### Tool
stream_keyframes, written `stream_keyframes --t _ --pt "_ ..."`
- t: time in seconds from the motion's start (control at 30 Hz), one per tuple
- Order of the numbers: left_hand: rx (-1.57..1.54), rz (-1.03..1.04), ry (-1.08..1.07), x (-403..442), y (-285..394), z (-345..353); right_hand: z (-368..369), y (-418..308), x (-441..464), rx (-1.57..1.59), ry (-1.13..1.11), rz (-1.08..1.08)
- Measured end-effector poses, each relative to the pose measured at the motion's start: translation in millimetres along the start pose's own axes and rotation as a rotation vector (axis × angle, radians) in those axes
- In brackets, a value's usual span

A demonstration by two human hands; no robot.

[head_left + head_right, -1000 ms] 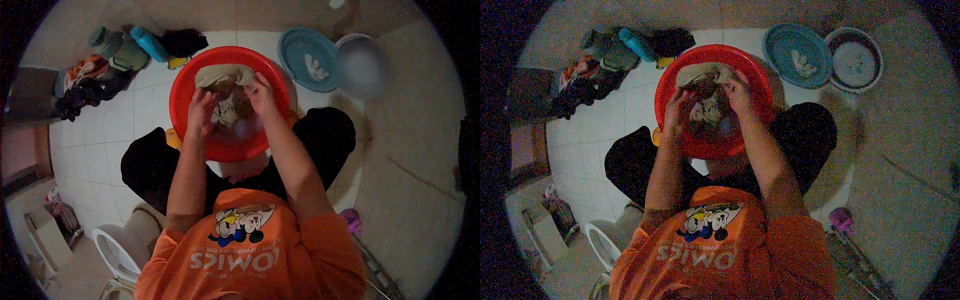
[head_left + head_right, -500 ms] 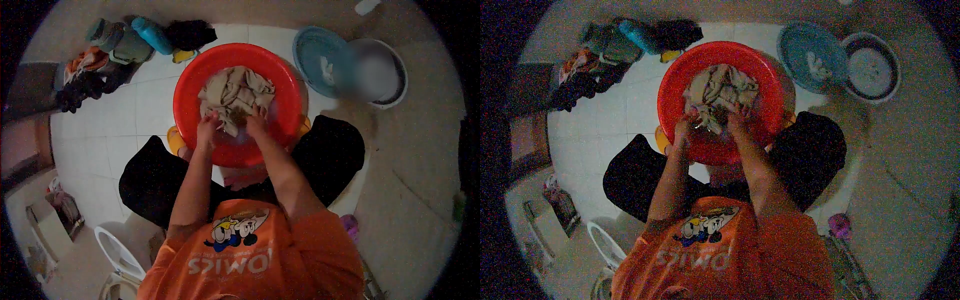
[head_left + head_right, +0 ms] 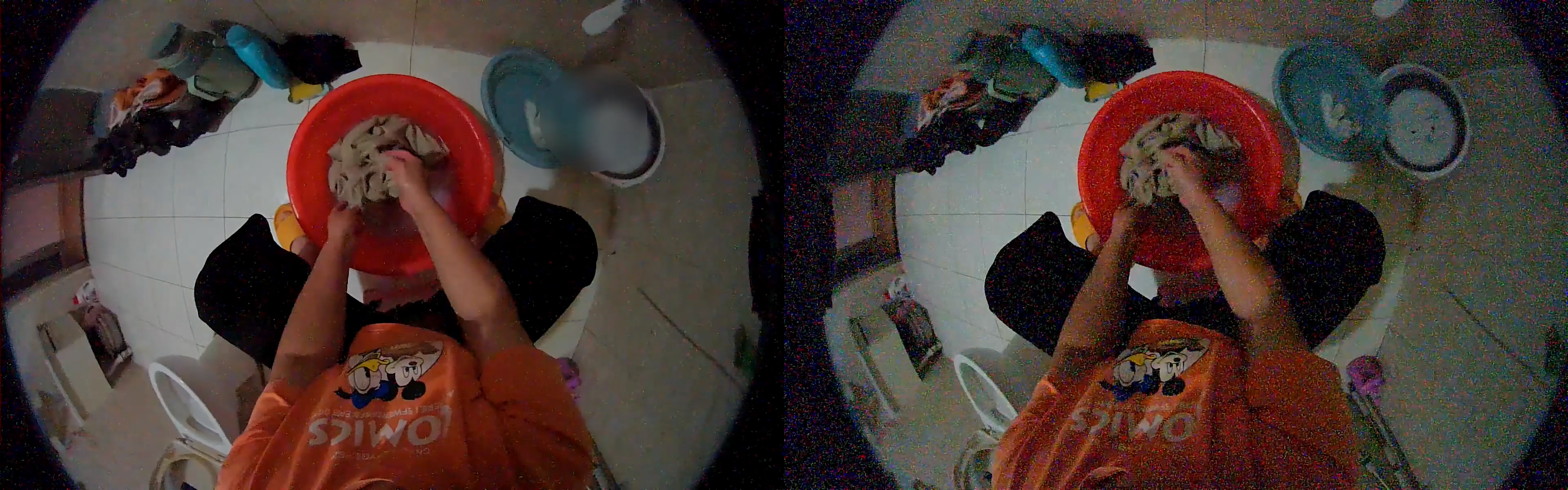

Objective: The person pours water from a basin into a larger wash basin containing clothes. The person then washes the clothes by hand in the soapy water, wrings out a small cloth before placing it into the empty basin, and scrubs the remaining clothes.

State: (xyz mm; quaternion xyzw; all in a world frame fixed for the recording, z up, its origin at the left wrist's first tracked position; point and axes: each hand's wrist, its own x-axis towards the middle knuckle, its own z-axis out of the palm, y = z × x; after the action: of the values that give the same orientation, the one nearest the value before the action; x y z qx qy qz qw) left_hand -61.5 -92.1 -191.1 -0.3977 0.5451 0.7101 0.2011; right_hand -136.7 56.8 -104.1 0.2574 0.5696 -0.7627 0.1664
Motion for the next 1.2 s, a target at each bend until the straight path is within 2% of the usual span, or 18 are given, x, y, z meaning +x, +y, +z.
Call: stream_keyframes --t 0.03,0.1,0.23,0.3,0.33,0.4,0.43,0.5,0.57,0.67,0.73,0.8,0.83,0.93,1.0,1.03,1.17,1.2 --pt "0.061 0.061 -0.045 9.7 -5.3 -6.6 3.7 -11.8 -7.9 -0.001 -0.005 -0.006" --pt "0.18 0.214 -0.154 26.7 -11.0 -16.3 12.4 -41.4 -23.3 0.09 -0.198 -0.23" --pt "0.22 0.266 -0.034 -20.1 20.0 13.0 30.7 -103.9 -85.5 0.327 -0.364 -0.129" --pt "-0.276 0.231 -0.28 -13.2 9.2 9.6 33.8 -119.6 -119.2 0.315 -0.489 -0.28" --pt "-0.277 0.233 -0.283 -9.4 5.1 8.6 33.3 -127.9 -134.9 0.314 -0.489 -0.284" --pt "0.484 0.754 -0.325 -16.4 11.9 12.3 29.9 -141.0 -157.4 0.347 -0.664 -0.456" --pt "-0.365 0.276 -0.42 -27.8 19.0 23.2 26.8 -145.2 -159.7 0.346 -0.664 -0.457" --pt "-0.243 0.392 -0.379 0.5 -0.5 4.7 19.5 -152.0 -163.0 0.036 -0.785 -0.762" --pt "0.003 0.625 -0.284 31.3 -21.3 -12.8 13.4 -153.0 -160.1 0.034 -0.689 -0.752" --pt "0.034 0.658 -0.217 -52.0 35.0 22.3 6.8 -144.0 -140.4 0.09 -0.532 -0.702" --pt "0.005 0.566 -0.272 -69.2 53.4 23.4 -3.4 -128.7 -114.7 0.149 -0.457 -0.658" --pt "0.092 0.438 0.017 -98.6 82.5 37.5 -13.4 -112.3 -88.3 0.025 -0.342 -0.644" --pt "-0.056 0.507 -0.119 -70.1 69.1 22.2 -17.5 -103.2 -81.2 0.03 -0.336 -0.648" --pt "-0.109 0.469 -0.051 -89.9 92.5 29.9 -26.1 -87.7 -63.9 -0.255 -0.235 -0.521" --pt "-0.178 0.455 -0.013 -119.7 118.5 46.0 -29.2 -72.3 -49.9 -1.174 0.058 -0.595" --pt "-0.258 0.464 -0.092 -125.7 128.0 47.5 -29.2 -64.2 -49.7 -1.344 0.147 -0.469" --pt "-0.404 0.555 -0.252 -147.6 155.5 66.6 -35.3 -49.5 -49.8 -1.722 0.111 -0.37" --pt "-0.423 0.566 -0.279 -156.5 163.0 69.2 -33.4 -48.4 -62.8 -1.499 -0.061 -0.603"
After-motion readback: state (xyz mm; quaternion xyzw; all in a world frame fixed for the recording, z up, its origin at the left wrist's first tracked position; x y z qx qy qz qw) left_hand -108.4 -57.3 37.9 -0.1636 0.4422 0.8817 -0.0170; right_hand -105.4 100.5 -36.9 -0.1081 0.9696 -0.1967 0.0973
